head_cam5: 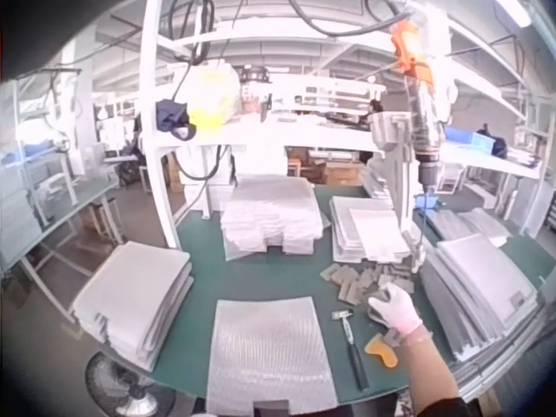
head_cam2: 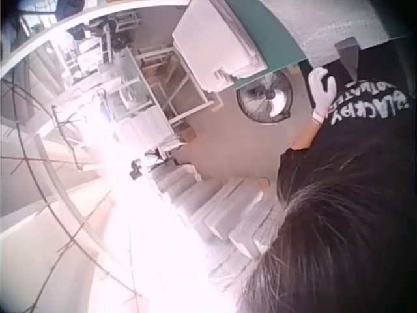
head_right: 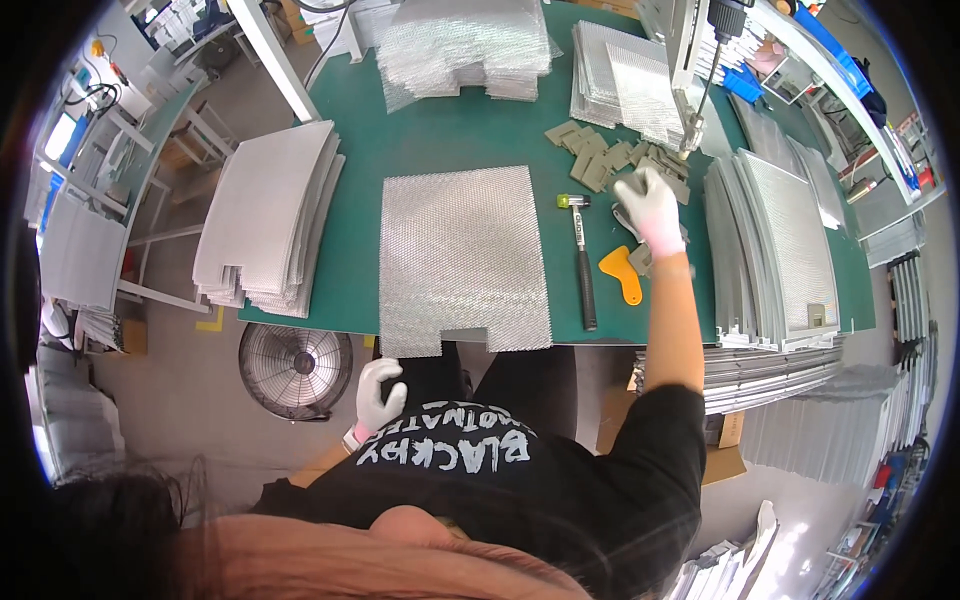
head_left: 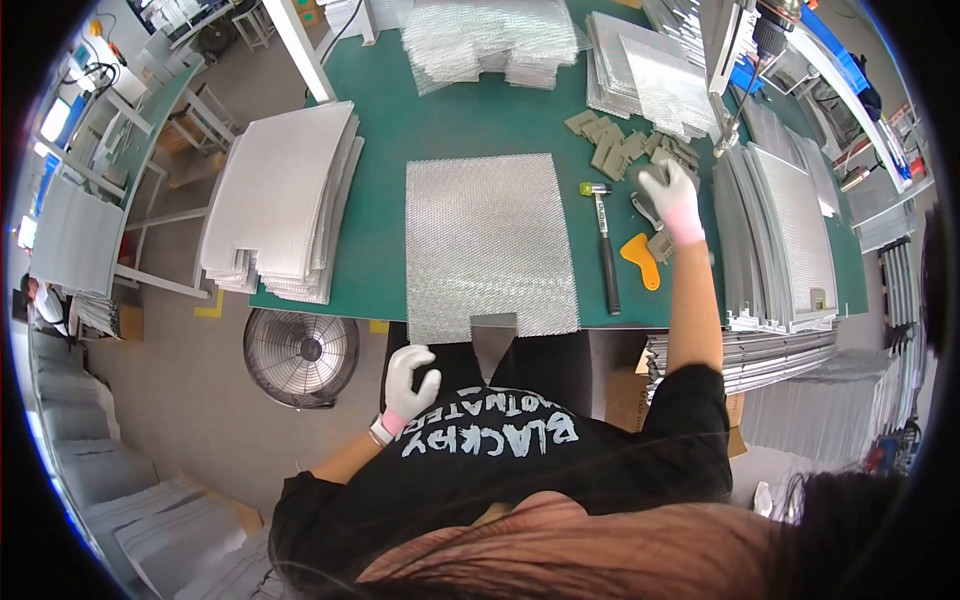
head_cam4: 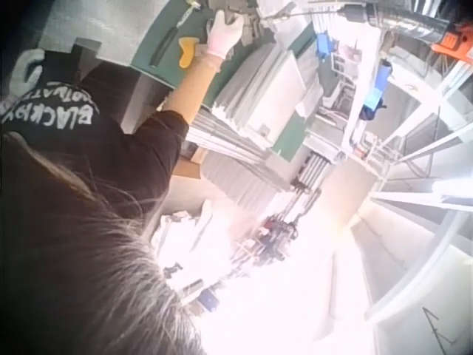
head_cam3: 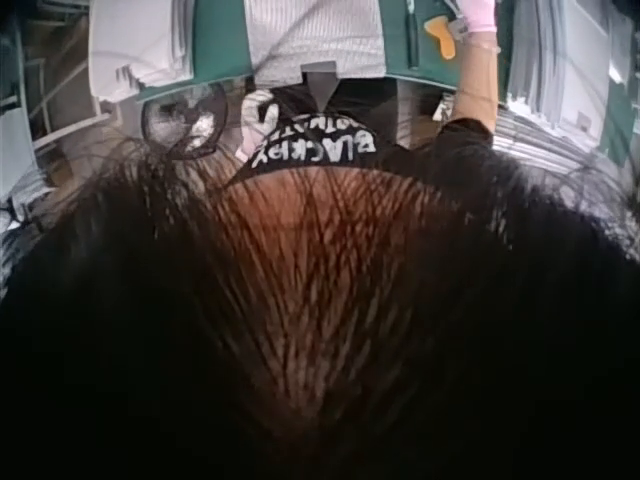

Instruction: Assembling mesh air filters by attaching metal frames and securing them with an electric screwdriver.

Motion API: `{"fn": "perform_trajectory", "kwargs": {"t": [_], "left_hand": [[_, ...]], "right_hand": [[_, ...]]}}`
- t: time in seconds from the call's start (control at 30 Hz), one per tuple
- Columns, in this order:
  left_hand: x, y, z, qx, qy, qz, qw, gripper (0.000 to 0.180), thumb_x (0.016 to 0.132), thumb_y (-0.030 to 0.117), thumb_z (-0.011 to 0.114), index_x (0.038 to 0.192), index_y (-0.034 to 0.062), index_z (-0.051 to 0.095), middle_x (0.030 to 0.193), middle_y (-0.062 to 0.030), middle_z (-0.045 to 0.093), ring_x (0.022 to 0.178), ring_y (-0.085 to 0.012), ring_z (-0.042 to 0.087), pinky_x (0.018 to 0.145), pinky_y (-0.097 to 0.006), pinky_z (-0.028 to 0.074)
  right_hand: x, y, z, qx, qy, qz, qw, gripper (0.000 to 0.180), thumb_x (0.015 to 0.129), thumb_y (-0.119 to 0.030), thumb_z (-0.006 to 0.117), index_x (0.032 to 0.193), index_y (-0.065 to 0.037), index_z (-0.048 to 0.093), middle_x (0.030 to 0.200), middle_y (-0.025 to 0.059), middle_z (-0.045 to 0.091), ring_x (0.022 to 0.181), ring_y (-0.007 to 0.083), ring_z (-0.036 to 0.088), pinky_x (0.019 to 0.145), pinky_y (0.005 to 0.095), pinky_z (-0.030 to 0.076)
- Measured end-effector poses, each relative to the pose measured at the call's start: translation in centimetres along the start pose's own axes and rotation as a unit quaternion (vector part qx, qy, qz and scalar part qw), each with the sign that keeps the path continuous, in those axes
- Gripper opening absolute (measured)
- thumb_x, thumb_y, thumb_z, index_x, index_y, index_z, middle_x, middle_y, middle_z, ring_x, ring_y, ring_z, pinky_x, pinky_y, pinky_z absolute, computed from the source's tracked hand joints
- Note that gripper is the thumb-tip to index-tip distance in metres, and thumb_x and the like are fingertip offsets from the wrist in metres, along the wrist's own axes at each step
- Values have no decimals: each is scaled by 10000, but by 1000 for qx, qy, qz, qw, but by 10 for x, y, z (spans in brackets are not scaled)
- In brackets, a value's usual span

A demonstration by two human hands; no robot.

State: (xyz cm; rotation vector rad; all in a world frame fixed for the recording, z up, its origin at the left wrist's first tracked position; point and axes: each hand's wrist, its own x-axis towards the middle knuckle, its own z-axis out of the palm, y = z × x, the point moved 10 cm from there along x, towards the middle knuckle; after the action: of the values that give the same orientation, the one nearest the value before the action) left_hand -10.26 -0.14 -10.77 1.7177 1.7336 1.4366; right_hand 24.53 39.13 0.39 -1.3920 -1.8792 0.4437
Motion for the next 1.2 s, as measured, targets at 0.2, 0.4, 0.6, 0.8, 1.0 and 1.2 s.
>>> {"fn": "perform_trajectory", "kwargs": {"t": [0.2, 0.4, 0.6, 0.8, 1.0, 1.2], "left_hand": [[15, -78, -20, -139, 26, -301, 943, 268, 1028, 230, 466, 1052, -12, 579, 941, -101, 622, 870, -191, 648, 804, -302, 515], [12, -76, 41, -170, -186, -420, 872, 439, 1024, 384, 464, 1150, -25, 567, 910, -109, 669, 811, -204, 678, 749, -324, 530], [0, -84, 49, -262, -128, -388, 874, 470, 1042, 394, 431, 1232, -31, 492, 1069, -187, 659, 896, -232, 674, 798, -334, 539], [-59, -88, 107, -442, -116, -416, 786, 538, 1031, 398, 473, 1345, -26, 369, 1327, -213, 504, 1139, -280, 582, 963, -390, 481], [-10, -58, 123, -469, -85, -300, 826, 416, 1025, 294, 521, 1227, -69, 521, 1229, -195, 597, 1102, -250, 619, 930, -383, 501], [-13, -58, 110, -413, -27, -422, 807, 332, 1028, 183, 503, 1145, -103, 625, 1033, -137, 696, 970, -191, 684, 882, -336, 562]], "right_hand": [[-262, -160, 118, 100, -532, -66, 838, 515, 806, -273, 654, 1259, -57, 539, 956, 215, 695, 941, 338, 689, 824, 384, 544], [-296, -142, 212, 64, -472, 29, 879, 446, 809, -253, 614, 1085, 77, 495, 804, 279, 643, 828, 442, 644, 753, 484, 509], [-299, -137, 204, 33, -465, 19, 885, 440, 818, -276, 631, 1049, 77, 506, 883, 265, 656, 858, 438, 643, 786, 475, 516], [-354, -54, 213, 411, -361, 287, 786, 350, 916, -218, 655, 1184, -10, 571, 1070, 94, 667, 837, 140, 625, 740, 298, 528], [-344, -72, 212, 665, -213, 381, 606, 204, 1010, -122, 507, 1172, -6, 550, 984, 74, 664, 727, 110, 583, 663, 274, 501], [-325, -68, 191, 463, -190, 321, 804, 205, 989, -156, 574, 1076, 26, 611, 906, 61, 688, 718, 99, 634, 636, 236, 523]]}}
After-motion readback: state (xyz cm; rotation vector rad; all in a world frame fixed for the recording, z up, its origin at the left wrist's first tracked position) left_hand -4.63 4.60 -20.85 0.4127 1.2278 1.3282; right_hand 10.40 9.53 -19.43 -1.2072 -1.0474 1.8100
